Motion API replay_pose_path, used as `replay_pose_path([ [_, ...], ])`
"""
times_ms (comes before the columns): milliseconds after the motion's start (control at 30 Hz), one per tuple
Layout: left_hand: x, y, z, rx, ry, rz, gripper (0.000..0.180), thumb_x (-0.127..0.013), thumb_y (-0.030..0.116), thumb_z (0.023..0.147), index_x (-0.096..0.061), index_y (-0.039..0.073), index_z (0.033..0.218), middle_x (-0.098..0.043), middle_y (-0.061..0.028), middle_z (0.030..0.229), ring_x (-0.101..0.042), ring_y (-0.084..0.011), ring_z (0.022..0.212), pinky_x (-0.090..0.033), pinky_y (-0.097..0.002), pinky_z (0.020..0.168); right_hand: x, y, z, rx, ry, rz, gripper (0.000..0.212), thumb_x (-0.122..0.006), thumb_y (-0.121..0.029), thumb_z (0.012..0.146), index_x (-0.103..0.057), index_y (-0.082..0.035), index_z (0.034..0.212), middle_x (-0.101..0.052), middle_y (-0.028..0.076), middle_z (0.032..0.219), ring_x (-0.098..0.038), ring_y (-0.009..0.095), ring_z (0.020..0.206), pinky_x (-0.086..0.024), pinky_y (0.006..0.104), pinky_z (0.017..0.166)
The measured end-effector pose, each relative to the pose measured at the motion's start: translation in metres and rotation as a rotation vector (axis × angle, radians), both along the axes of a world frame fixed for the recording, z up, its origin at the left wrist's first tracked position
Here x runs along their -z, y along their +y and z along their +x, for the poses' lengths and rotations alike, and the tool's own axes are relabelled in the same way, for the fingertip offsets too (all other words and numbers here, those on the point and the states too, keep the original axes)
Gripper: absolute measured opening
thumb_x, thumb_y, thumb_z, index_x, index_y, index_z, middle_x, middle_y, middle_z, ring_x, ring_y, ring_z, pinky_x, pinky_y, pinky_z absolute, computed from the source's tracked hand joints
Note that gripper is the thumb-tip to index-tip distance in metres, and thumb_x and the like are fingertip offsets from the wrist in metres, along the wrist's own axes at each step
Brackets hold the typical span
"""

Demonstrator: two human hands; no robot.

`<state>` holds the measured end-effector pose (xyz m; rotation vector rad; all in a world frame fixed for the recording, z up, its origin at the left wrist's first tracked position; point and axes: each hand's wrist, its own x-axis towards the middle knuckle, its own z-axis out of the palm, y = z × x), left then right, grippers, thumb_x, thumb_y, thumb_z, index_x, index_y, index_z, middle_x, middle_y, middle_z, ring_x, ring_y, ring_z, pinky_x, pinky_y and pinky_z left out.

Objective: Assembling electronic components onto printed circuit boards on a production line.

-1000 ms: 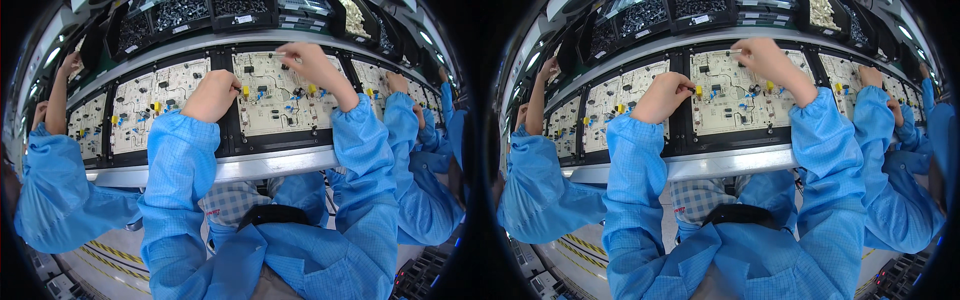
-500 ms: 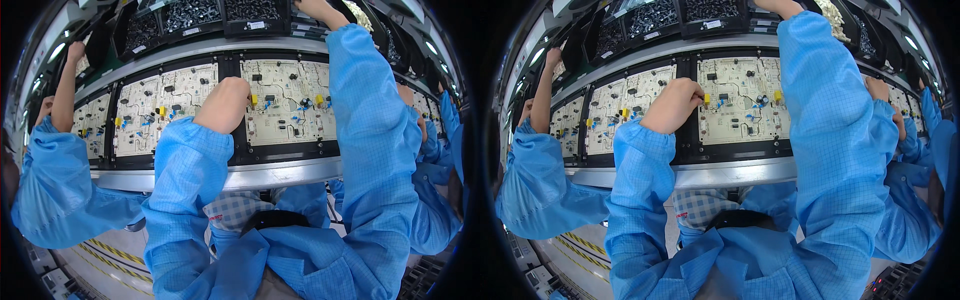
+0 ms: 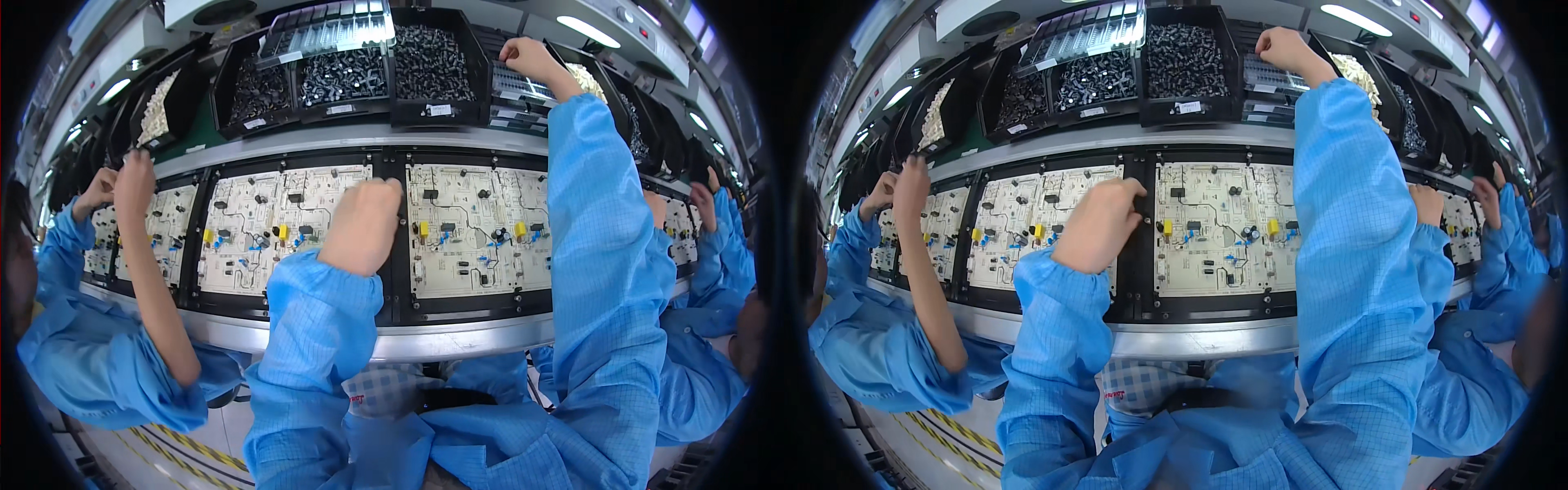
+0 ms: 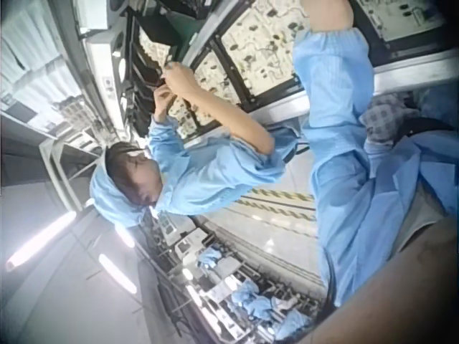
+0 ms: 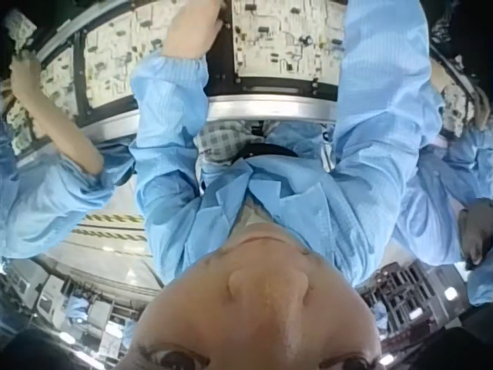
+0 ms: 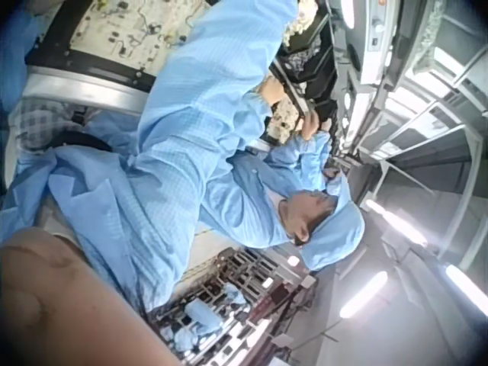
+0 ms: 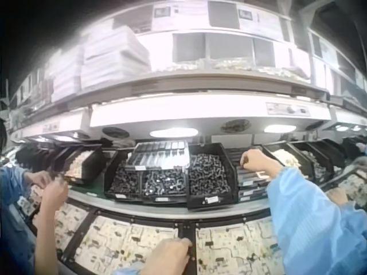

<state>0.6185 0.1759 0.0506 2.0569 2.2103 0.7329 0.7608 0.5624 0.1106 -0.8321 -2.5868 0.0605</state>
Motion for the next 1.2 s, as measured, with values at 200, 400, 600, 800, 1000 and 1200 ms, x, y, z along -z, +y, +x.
replay_pose_path([
  [200, 0.002, 0.005, -0.009, -0.2, 0.25, 0.143, 0.007, -0.058, -0.002, 0.073, -0.057, 0.001, 0.08, -0.06, -0.0148, 0.079, -0.06, -0.0307, 0.081, -0.049, -0.0392, 0.074, 0.012, 0.005, -0.017, -0.016, 0.077, 0.003, 0.019, -0.067, -0.018, 0.074, -0.07, -0.005, 0.088, -0.069, 0.014, 0.087, -0.066, 0.029, 0.083, -0.051, 0.0369, 0.078],
  [400, 0.003, 0.005, -0.005, -0.203, 0.258, 0.172, 0.008, -0.058, -0.002, 0.072, -0.057, 0.001, 0.08, -0.06, -0.0138, 0.08, -0.06, -0.029, 0.082, -0.048, -0.0379, 0.073, 0.004, 0.023, -0.016, 0.053, -0.09, -0.063, 0.023, -0.06, -0.022, 0.078, -0.07, -0.004, 0.089, -0.07, 0.012, 0.086, -0.066, 0.024, 0.081, -0.051, 0.0338, 0.076],
  [600, -0.009, -0.005, -0.006, -0.228, 0.215, 0.161, 0.006, -0.058, 0.001, 0.074, -0.057, 0.001, 0.08, -0.06, -0.0146, 0.08, -0.06, -0.0303, 0.082, -0.048, -0.0384, 0.074, 0.004, 0.032, -0.009, -0.034, -0.012, -0.313, 0.023, -0.062, -0.022, 0.081, -0.07, -0.002, 0.087, -0.067, 0.006, 0.078, -0.061, 0.013, 0.075, -0.048, 0.0283, 0.072],
  [800, -0.044, 0.02, -0.067, -0.352, 0.099, 0.148, 0.016, -0.058, 0.015, 0.08, -0.061, -0.002, 0.082, -0.063, -0.0225, 0.083, -0.062, -0.0393, 0.082, -0.05, -0.0483, 0.074, 0.01, 0.046, -0.015, 0.14, -0.07, -0.198, 0.033, -0.066, -0.032, 0.078, -0.069, 0.001, 0.078, -0.065, 0.012, 0.069, -0.061, 0.021, 0.062, -0.049, 0.0326, 0.062],
  [1000, -0.035, 0.074, -0.205, -0.515, 0.196, 0.07, 0.024, -0.059, 0.017, 0.08, -0.066, -0.001, 0.096, -0.066, -0.0214, 0.093, -0.063, -0.0363, 0.092, -0.05, -0.0407, 0.083, -0.001, 0.011, -0.027, 0.232, 0.008, 0.186, 0.037, -0.066, -0.037, 0.075, -0.071, -0.001, 0.083, -0.066, 0.025, 0.082, -0.065, 0.038, 0.082, -0.051, 0.0439, 0.08],
  [1200, -0.005, 0.085, -0.255, -0.609, 0.112, -0.195, 0.029, -0.057, 0.028, 0.08, -0.071, 0.01, 0.096, -0.066, -0.021, 0.102, -0.063, -0.034, 0.099, -0.05, -0.0412, 0.084, -0.009, -0.06, 0.052, -0.208, 0.201, -0.164, 0.021, -0.065, -0.019, 0.083, -0.068, -0.002, 0.096, -0.068, 0.012, 0.08, -0.065, 0.019, 0.072, -0.051, 0.0306, 0.068],
])
